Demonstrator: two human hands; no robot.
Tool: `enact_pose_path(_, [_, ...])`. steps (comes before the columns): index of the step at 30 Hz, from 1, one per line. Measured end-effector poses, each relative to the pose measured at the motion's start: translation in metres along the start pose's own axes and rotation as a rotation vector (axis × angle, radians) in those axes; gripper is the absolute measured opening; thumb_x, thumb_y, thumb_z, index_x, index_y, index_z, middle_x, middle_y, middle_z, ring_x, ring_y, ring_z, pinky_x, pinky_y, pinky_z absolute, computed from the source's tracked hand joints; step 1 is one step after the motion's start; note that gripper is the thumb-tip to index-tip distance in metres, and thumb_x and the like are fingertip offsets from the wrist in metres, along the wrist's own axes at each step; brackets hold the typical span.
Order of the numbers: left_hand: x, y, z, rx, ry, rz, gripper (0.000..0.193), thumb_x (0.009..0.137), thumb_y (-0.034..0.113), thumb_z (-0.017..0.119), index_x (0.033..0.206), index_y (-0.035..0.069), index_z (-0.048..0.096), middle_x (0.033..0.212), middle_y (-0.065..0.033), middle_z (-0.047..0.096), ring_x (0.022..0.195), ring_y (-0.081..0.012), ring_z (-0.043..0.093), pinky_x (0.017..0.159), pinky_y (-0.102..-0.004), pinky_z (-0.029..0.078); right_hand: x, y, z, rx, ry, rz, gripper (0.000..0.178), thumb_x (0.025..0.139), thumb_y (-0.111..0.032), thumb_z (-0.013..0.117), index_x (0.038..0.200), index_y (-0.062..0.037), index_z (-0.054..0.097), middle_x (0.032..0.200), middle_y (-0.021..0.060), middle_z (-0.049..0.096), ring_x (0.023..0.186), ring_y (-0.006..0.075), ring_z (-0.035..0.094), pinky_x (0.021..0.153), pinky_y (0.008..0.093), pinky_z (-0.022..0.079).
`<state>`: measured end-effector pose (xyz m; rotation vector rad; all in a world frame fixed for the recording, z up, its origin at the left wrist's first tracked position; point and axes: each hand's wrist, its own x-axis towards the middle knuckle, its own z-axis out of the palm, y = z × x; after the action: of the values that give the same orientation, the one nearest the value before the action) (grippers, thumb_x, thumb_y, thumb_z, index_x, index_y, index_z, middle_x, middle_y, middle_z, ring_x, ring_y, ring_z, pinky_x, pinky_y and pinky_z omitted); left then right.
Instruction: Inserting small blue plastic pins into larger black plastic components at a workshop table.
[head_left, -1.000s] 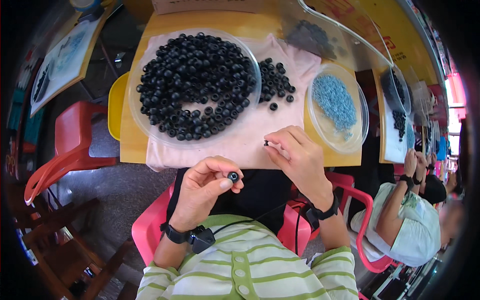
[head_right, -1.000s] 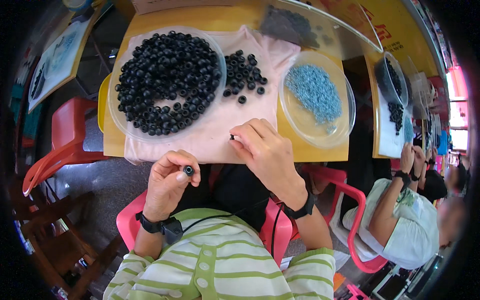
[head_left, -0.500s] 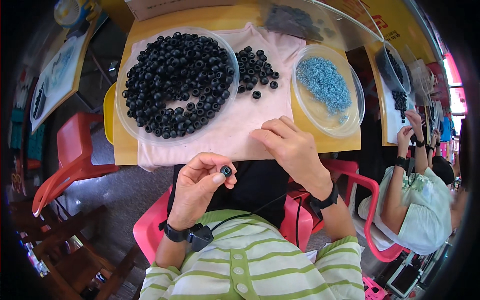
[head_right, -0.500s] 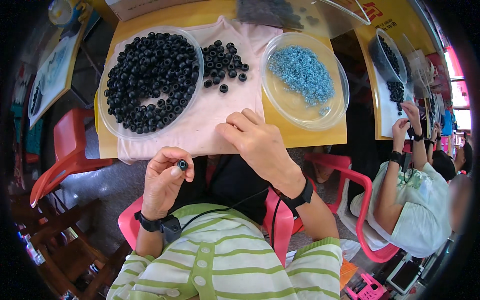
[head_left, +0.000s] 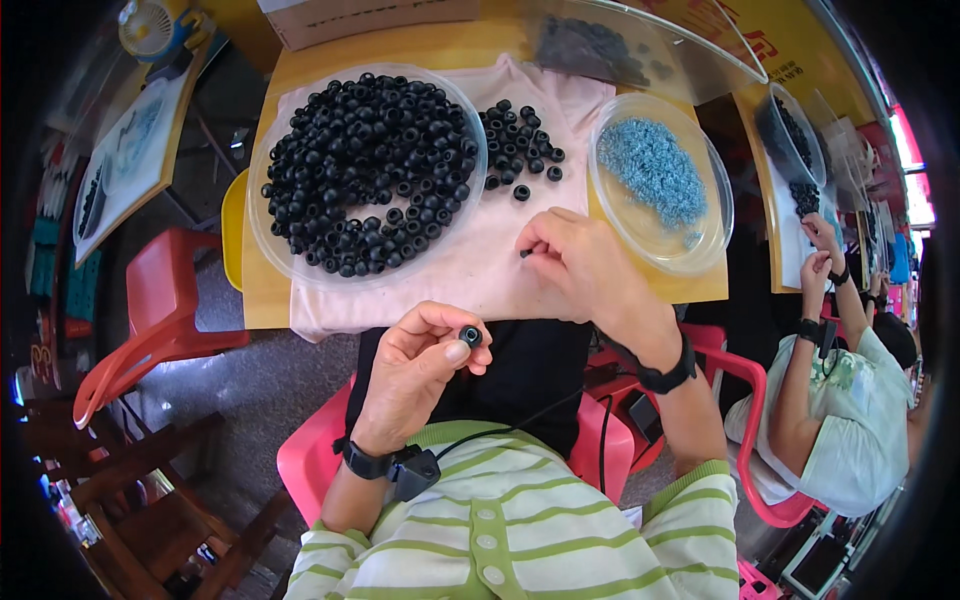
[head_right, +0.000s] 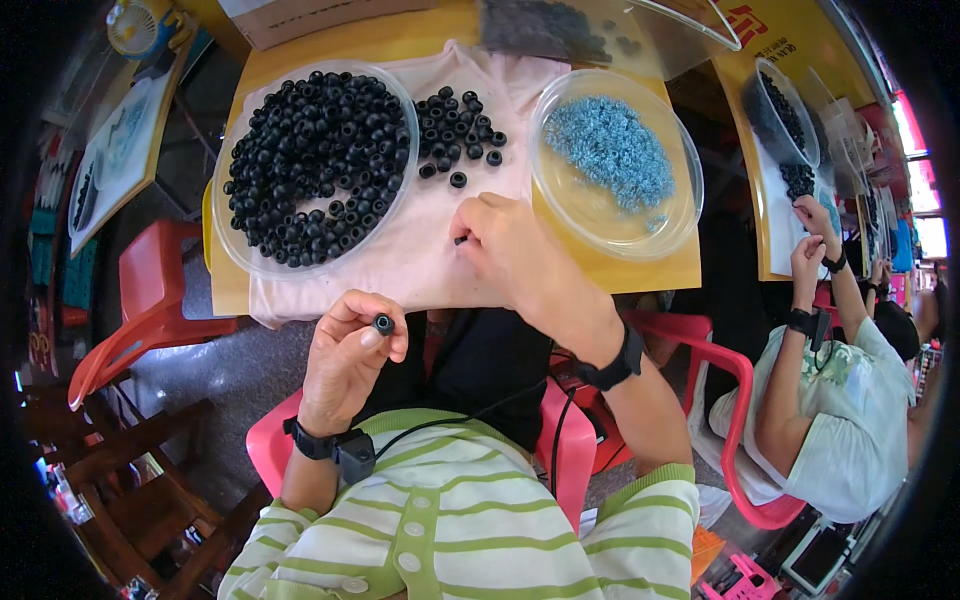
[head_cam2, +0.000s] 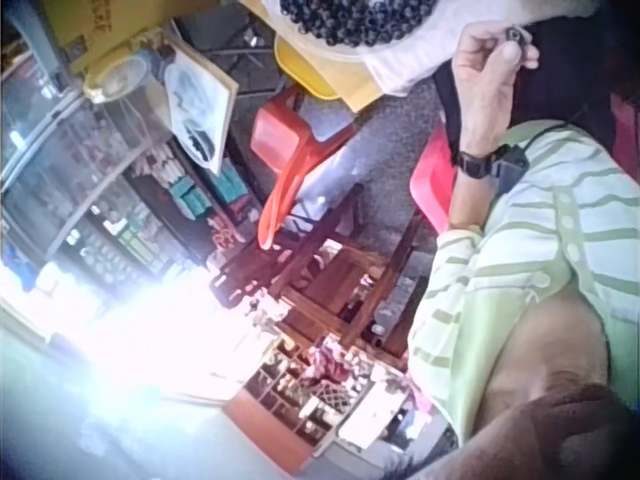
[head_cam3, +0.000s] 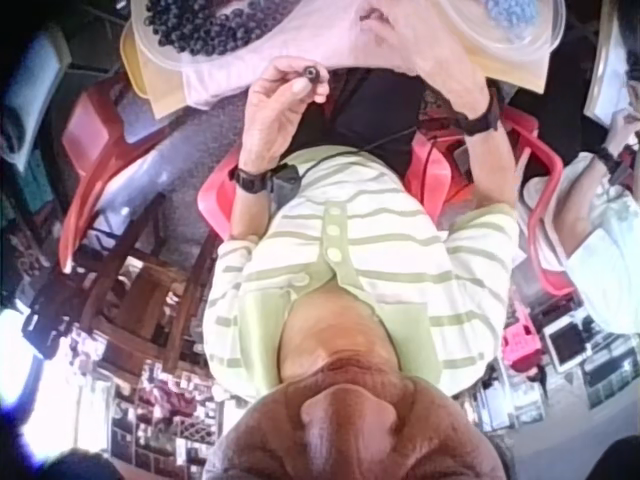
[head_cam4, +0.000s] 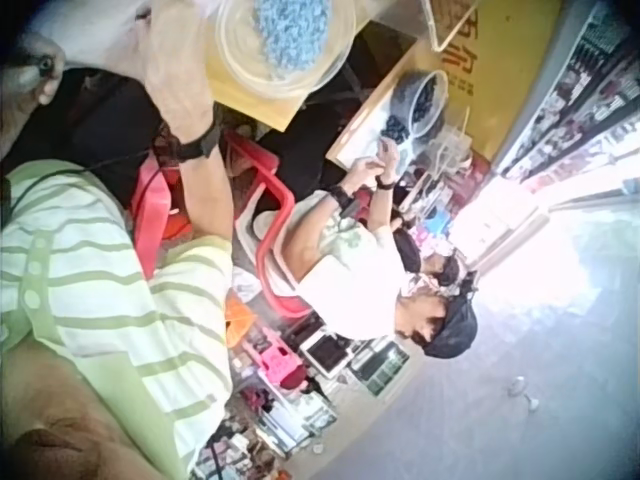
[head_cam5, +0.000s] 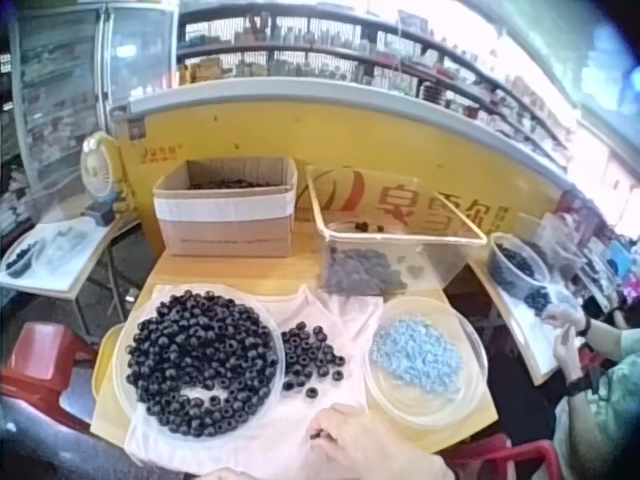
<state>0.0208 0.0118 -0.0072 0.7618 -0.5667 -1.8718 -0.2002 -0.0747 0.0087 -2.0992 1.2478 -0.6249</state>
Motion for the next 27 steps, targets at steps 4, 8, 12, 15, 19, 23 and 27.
enact_pose_path(4, [-0.001, 0.000, -0.002, -0.020, -0.006, 0.010, 0.018, 0.093, 0.007, 0.064, 0.109, 0.000, 0.059, 0.101, -0.0133, 0.064, 0.085, -0.0166, 0.062, 0.077, -0.0289, 0.052, -0.001, -0.005, -0.002, 0.091, 0.021, 0.065, 0.015, 0.085, -0.002, 0.069, 0.099, -0.0001, 0.065, 0.084, 0.0084, 0.066, 0.069, 0.0160, 0.062, 0.061, 0.0291, 0.049])
enact_pose_path(8, [0.001, -0.001, -0.010, -0.067, -0.018, -0.003, 0.019, 0.094, 0.006, 0.063, 0.112, -0.001, 0.061, 0.104, -0.0113, 0.067, 0.091, -0.0150, 0.065, 0.083, -0.0285, 0.053, -0.016, -0.038, -0.003, 0.508, 0.016, 0.356, 0.014, 0.087, -0.005, 0.071, 0.099, 0.0021, 0.067, 0.086, 0.0062, 0.070, 0.065, 0.0082, 0.062, 0.057, 0.0244, 0.050])
enact_pose_path(12, [0.004, 0.000, -0.007, -0.072, -0.003, -0.017, 0.019, 0.094, 0.004, 0.064, 0.111, -0.001, 0.062, 0.103, -0.0098, 0.068, 0.091, -0.0145, 0.065, 0.083, -0.0284, 0.053, -0.030, -0.051, 0.009, 0.798, 0.038, 0.324, 0.016, 0.088, -0.005, 0.072, 0.104, -0.0010, 0.071, 0.088, 0.0023, 0.070, 0.065, 0.0020, 0.058, 0.055, 0.0174, 0.046])
enact_pose_path(15, [0.007, -0.001, -0.004, -0.093, -0.018, -0.016, 0.019, 0.093, 0.002, 0.065, 0.111, -0.001, 0.062, 0.102, -0.0091, 0.068, 0.091, -0.0145, 0.066, 0.083, -0.0284, 0.054, -0.031, -0.055, 0.009, 0.856, 0.078, 0.286, 0.016, 0.087, -0.003, 0.072, 0.104, -0.0014, 0.072, 0.091, 0.0033, 0.069, 0.068, 0.0033, 0.060, 0.054, 0.0162, 0.046])
enact_pose_path(19, [0.007, -0.001, -0.002, -0.117, -0.015, -0.043, 0.020, 0.091, 0.000, 0.067, 0.110, -0.001, 0.062, 0.101, -0.0091, 0.068, 0.090, -0.0146, 0.067, 0.083, -0.0282, 0.055, -0.029, -0.051, 0.013, 0.848, 0.115, 0.164, 0.015, 0.087, -0.002, 0.073, 0.101, -0.0014, 0.073, 0.094, 0.0046, 0.066, 0.073, 0.0051, 0.062, 0.054, 0.0166, 0.046])
enact_pose_path(23, [0.006, 0.000, 0.001, -0.134, -0.020, -0.055, 0.019, 0.090, -0.001, 0.068, 0.108, -0.001, 0.062, 0.100, -0.0093, 0.068, 0.090, -0.0145, 0.067, 0.083, -0.0282, 0.055, -0.029, -0.052, 0.014, 0.821, 0.092, 0.148, 0.014, 0.087, -0.001, 0.073, 0.100, -0.0013, 0.073, 0.094, 0.0056, 0.066, 0.074, 0.0080, 0.065, 0.056, 0.0180, 0.048])
enact_pose_path(27, [0.006, -0.001, 0.000, -0.151, -0.034, -0.069, 0.019, 0.090, -0.001, 0.068, 0.108, 0.000, 0.062, 0.100, -0.0093, 0.068, 0.090, -0.0147, 0.066, 0.082, -0.0278, 0.055, -0.030, -0.053, 0.015, 0.825, 0.089, 0.143, 0.014, 0.087, 0.000, 0.072, 0.100, -0.0007, 0.073, 0.094, 0.0057, 0.065, 0.076, 0.0109, 0.066, 0.061, 0.0204, 0.051])
